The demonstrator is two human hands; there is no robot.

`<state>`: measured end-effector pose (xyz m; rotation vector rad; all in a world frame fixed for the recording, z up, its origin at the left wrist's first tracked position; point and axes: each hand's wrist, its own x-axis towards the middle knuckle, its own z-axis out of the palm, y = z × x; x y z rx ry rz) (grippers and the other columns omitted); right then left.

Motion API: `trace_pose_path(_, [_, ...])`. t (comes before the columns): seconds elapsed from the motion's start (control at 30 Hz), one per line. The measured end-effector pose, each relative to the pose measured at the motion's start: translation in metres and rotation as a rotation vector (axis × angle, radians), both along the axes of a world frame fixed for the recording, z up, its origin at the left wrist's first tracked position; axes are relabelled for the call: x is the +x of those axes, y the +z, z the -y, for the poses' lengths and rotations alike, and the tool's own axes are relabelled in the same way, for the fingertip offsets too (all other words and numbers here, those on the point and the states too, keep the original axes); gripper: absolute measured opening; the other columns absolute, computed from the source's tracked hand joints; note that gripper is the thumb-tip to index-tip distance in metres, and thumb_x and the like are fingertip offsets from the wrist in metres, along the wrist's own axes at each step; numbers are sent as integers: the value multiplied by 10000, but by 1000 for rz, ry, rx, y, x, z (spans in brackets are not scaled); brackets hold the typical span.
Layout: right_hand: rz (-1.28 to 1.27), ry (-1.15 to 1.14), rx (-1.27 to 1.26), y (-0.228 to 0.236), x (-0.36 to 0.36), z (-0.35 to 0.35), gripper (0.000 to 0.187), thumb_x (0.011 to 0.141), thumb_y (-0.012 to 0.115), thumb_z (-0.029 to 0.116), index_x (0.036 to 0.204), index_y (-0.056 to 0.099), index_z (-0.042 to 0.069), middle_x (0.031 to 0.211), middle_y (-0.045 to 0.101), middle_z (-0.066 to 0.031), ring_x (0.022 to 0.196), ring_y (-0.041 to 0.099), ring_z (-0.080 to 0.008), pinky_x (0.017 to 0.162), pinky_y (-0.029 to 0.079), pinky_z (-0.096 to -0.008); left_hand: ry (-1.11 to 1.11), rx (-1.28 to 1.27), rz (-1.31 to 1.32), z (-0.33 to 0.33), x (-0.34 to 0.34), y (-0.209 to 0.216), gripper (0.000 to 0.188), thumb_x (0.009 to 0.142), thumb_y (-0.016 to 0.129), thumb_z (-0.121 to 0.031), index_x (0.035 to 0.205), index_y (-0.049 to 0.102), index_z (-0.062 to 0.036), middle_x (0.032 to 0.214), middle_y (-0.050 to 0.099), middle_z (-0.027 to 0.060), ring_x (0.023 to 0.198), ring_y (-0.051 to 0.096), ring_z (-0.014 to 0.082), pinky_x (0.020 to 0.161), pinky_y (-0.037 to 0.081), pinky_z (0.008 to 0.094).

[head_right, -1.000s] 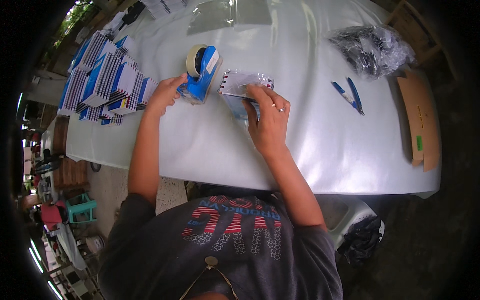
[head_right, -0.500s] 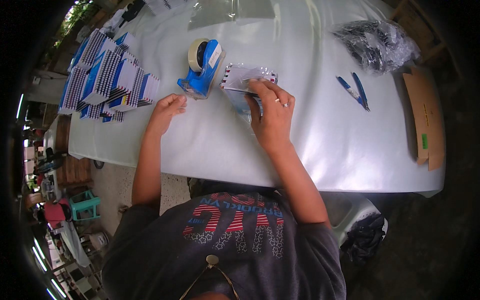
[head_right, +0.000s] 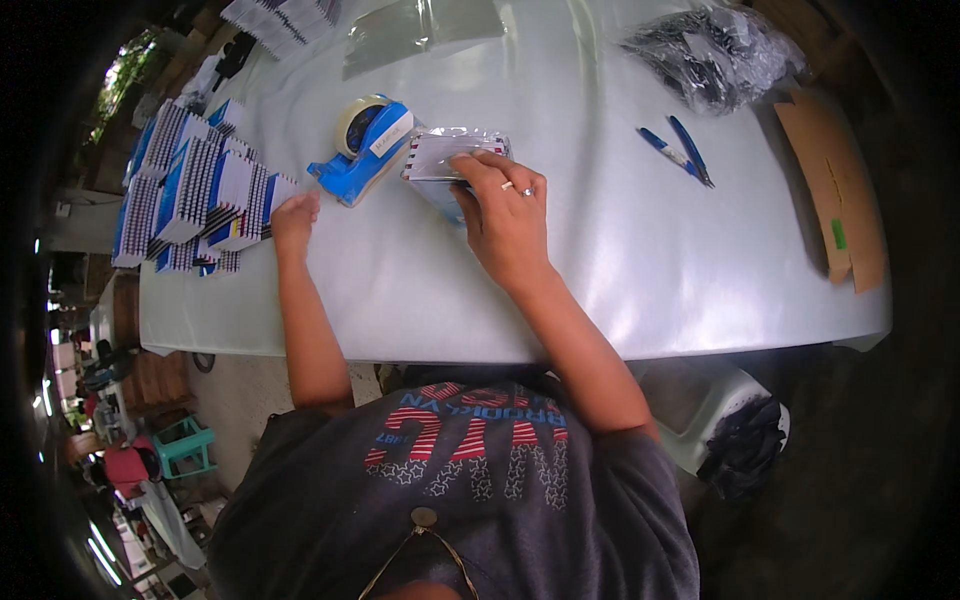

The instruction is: The person places individual notebooks into clear plastic bags by hand and seals the bags with adhesive tape using a blue tape dispenser.

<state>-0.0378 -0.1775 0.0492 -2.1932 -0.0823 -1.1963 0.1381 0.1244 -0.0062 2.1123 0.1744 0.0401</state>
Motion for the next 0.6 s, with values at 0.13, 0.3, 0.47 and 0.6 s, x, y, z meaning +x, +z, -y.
trace_pose_path(0.13, [-11, 4, 32, 4, 3, -3, 396, 762, 714, 43, 1116, 573, 151, 1061, 655, -32, 1037, 582, -197, 869, 362, -373, 164, 229, 706, -16, -7, -21, 203, 886, 633, -144, 982, 661, 33, 856, 686, 75, 656, 594, 130, 602, 492, 255])
trace_pose_path(0.3, [-11, 37, 39, -2, 0, 1, 404, 757, 711, 54, 1121, 572, 157, 1023, 654, -24, 1040, 579, -194, 860, 367, -375, -102, -344, 754, 112, -106, 99, 233, 931, 579, -182, 979, 645, 37, 813, 671, 100, 649, 597, 147, 628, 480, 246])
trace_pose_path(0.47, [-13, 26, 33, 0, -2, -1, 423, 753, 706, 42, 1135, 564, 155, 995, 653, -15, 1044, 576, -189, 856, 364, -371, -349, -638, -128, 179, -149, 125, 367, 893, 652, -355, 844, 679, 8, 666, 630, 55, 507, 527, 80, 518, 398, 205])
trace_pose_path(0.6, [-6, 58, 52, -1, -1, -1, 473, 747, 690, 24, 1183, 558, 154, 1034, 645, -10, 1024, 572, -185, 832, 370, -360, -216, -574, -236, 186, -147, 97, 399, 832, 722, -390, 780, 668, 2, 620, 580, 31, 481, 457, 64, 486, 369, 189])
